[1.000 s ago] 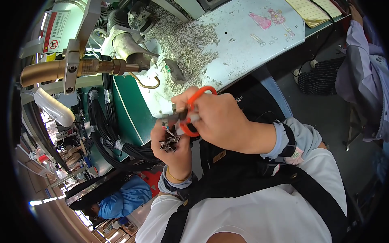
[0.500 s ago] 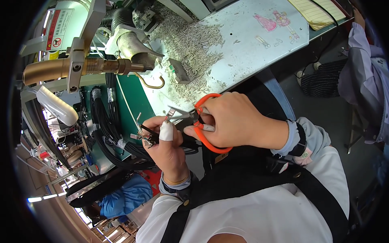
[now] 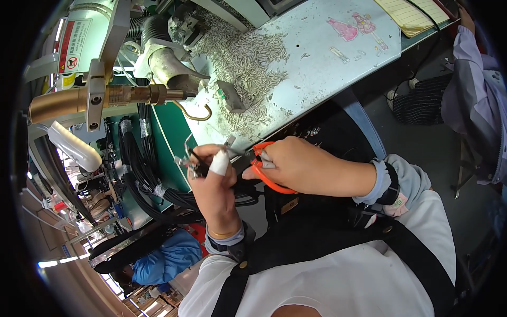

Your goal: The person trims the ends of wires on a connector using shears, then inserts the connector into a machine to crimp it, repeating this process for several units.

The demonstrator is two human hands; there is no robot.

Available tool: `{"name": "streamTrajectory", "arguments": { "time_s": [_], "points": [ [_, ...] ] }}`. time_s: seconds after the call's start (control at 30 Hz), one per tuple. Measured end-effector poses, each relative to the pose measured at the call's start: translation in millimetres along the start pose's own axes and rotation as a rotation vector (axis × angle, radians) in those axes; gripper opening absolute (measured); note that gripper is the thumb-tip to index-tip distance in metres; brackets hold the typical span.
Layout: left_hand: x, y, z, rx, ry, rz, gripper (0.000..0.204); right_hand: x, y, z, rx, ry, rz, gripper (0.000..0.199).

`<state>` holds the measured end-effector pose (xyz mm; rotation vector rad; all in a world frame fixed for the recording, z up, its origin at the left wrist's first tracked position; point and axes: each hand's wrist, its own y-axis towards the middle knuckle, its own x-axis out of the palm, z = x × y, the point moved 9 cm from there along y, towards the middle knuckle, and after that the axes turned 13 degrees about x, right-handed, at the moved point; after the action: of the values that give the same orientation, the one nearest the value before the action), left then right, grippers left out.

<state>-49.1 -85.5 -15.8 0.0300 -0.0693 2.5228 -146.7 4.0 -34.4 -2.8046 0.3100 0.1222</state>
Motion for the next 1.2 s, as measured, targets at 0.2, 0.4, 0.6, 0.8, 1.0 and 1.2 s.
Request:
{"name": "streamTrajectory", "arguments": {
  "time_s": [0.2, 0.4, 0.6, 0.8, 1.0, 1.2],
  "points": [
    [17, 43, -18, -0.121, -0.312, -0.041, 0.012, -18, 12, 10, 0.249, 0.589, -0.013, 0.018],
    [20, 63, -22, -0.143, -0.278, -0.095, 0.017, -60, 50, -13, 0.077, 0.316, 0.307, 0.012],
    [13, 70, -25, -0.207, -0.234, -0.127, 0.019, -55, 67, -16, 0.102, 0.304, 0.214, 0.011],
    [15, 72, -24, -0.229, -0.251, -0.159, 0.019, -53, 71, -15, 0.067, 0.19, 0.268, 0.012],
    [14, 69, -19, -0.167, -0.193, -0.075, 0.02, -57, 67, -19, -0.001, 0.151, 0.324, 0.014],
    [14, 69, -18, -0.162, -0.153, -0.073, 0.019, -59, 64, -23, -0.015, 0.151, 0.351, 0.015]
  ]
}}
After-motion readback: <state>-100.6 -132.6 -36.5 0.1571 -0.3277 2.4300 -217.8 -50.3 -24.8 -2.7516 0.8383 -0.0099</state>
